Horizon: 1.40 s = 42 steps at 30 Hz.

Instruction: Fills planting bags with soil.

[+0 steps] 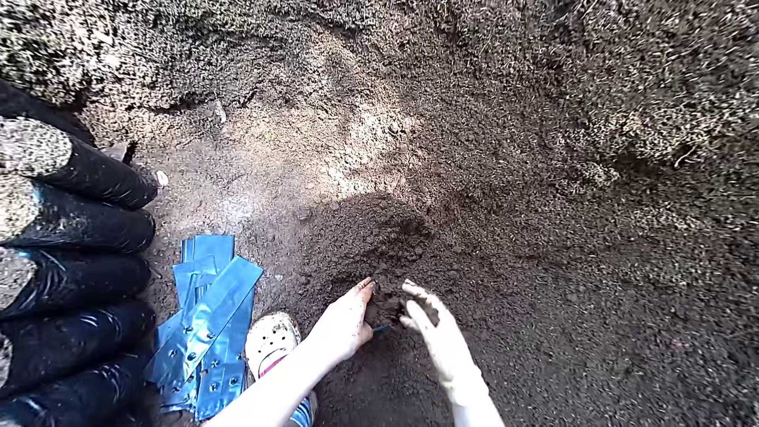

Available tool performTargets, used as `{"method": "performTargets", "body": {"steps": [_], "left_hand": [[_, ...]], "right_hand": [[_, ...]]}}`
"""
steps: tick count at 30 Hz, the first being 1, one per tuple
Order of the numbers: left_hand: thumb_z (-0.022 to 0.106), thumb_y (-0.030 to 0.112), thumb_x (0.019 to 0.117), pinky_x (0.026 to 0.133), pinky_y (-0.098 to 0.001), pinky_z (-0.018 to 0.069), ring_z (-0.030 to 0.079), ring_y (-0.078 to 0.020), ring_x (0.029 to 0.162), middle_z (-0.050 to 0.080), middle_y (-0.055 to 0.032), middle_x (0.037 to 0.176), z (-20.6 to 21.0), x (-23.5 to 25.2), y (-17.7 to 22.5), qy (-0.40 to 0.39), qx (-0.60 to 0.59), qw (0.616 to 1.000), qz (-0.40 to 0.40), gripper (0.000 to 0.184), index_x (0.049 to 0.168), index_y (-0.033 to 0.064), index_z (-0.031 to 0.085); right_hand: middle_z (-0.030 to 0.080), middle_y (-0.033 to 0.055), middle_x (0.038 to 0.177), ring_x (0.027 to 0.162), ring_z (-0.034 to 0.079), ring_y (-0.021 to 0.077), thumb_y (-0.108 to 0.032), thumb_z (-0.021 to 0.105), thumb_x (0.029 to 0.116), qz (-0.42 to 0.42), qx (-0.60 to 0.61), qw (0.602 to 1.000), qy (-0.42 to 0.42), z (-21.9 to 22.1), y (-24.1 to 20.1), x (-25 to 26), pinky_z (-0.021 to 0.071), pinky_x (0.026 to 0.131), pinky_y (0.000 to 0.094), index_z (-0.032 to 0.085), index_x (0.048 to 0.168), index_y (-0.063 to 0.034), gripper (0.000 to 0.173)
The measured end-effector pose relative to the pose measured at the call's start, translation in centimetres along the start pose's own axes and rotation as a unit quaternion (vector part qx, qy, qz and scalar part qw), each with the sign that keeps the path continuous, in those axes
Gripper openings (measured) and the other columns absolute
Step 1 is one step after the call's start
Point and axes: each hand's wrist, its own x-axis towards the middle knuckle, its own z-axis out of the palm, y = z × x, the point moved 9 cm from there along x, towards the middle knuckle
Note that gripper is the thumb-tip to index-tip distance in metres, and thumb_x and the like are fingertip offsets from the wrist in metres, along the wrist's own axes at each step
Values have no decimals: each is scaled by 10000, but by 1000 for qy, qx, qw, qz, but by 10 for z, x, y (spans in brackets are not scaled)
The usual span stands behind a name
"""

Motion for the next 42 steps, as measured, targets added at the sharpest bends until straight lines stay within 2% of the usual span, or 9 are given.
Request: {"method": "performTargets", "body": {"steps": [5, 9, 18, 24, 28, 31, 35, 40, 42], "left_hand": [[665, 57, 932, 1194, -427, 378, 364, -224, 1520, 246, -78, 1706, 3, -1, -1, -21, 27, 999, -10, 763, 1612, 82, 319], [657, 82, 953, 1197, -443, 372, 336, -243, 1535, 192, -86, 1721, 15, 7, 5, -64, 38, 997, -24, 775, 1627, 72, 274], [648, 52, 927, 1240, -422, 306, 336, -183, 1534, 276, -43, 1699, 8, 11, 15, -21, -33, 999, 35, 775, 1623, 99, 311], [642, 37, 936, 1248, -397, 286, 323, -171, 1539, 286, -42, 1695, 3, 17, 17, -17, -46, 998, 50, 751, 1616, 94, 327], [657, 41, 931, 1236, -414, 306, 375, -191, 1513, 336, -61, 1673, 5, 16, 24, -20, -65, 995, 73, 725, 1595, 80, 371], [697, 72, 924, 1218, -435, 339, 429, -215, 1479, 376, -79, 1651, 3, 16, 23, -11, -71, 995, 76, 723, 1579, 67, 391], [681, 78, 933, 1240, -416, 299, 356, -200, 1525, 298, -65, 1689, 7, 13, 22, -18, -56, 996, 65, 758, 1607, 72, 334], [633, 17, 934, 1236, -420, 309, 342, -194, 1532, 279, -51, 1698, 12, 11, 26, -40, -39, 995, 85, 736, 1608, 100, 348], [616, 51, 954, 1181, -485, 393, 457, -242, 1460, 426, -64, 1620, -2, 8, 24, -19, -33, 997, 64, 616, 1544, 136, 458]], "right_hand": [[265, 222, 1660, 1548, 230, 394, -347, 691, 971, 45, -368, 928, 25, -62, 62, 122, 197, 1263, 516, 394, 1573, -94, 718], [99, 264, 1686, 1519, 152, 534, -442, 865, 791, 147, -475, 866, -58, -45, 129, 158, 284, 1183, 646, 407, 1570, -279, 918], [329, 207, 1610, 1439, 385, 407, -123, 813, 821, 144, -443, 874, -141, -25, 154, 127, 358, 1161, 555, 549, 1471, -155, 703], [447, 168, 1508, 1410, 424, 227, -76, 802, 790, 32, -153, 981, -118, -29, 33, 61, 399, 1143, 392, 613, 1314, -80, 556], [562, 83, 1412, 1325, 514, 103, -116, 832, 708, -60, 15, 994, -93, -9, -21, 12, 468, 1091, 292, 571, 1320, -30, 671], [479, 160, 1539, 1439, 437, 169, -92, 788, 808, -83, -105, 989, -60, 10, -22, -2, 382, 1178, 315, 593, 1379, -11, 609], [660, 245, 1308, 1273, 617, 350, -21, 664, 909, -182, -270, 945, 32, 33, -7, -13, 463, 1119, 440, 706, 1208, 64, 313], [673, 218, 1303, 1285, 608, 340, -38, 596, 964, -176, -329, 928, 9, 34, 8, -8, 431, 1148, 425, 710, 1222, 46, 294], [652, 214, 1346, 1308, 596, 338, -30, 573, 953, -211, -335, 918, 16, 29, 6, -14, 429, 1157, 423, 681, 1278, 44, 351]]}}
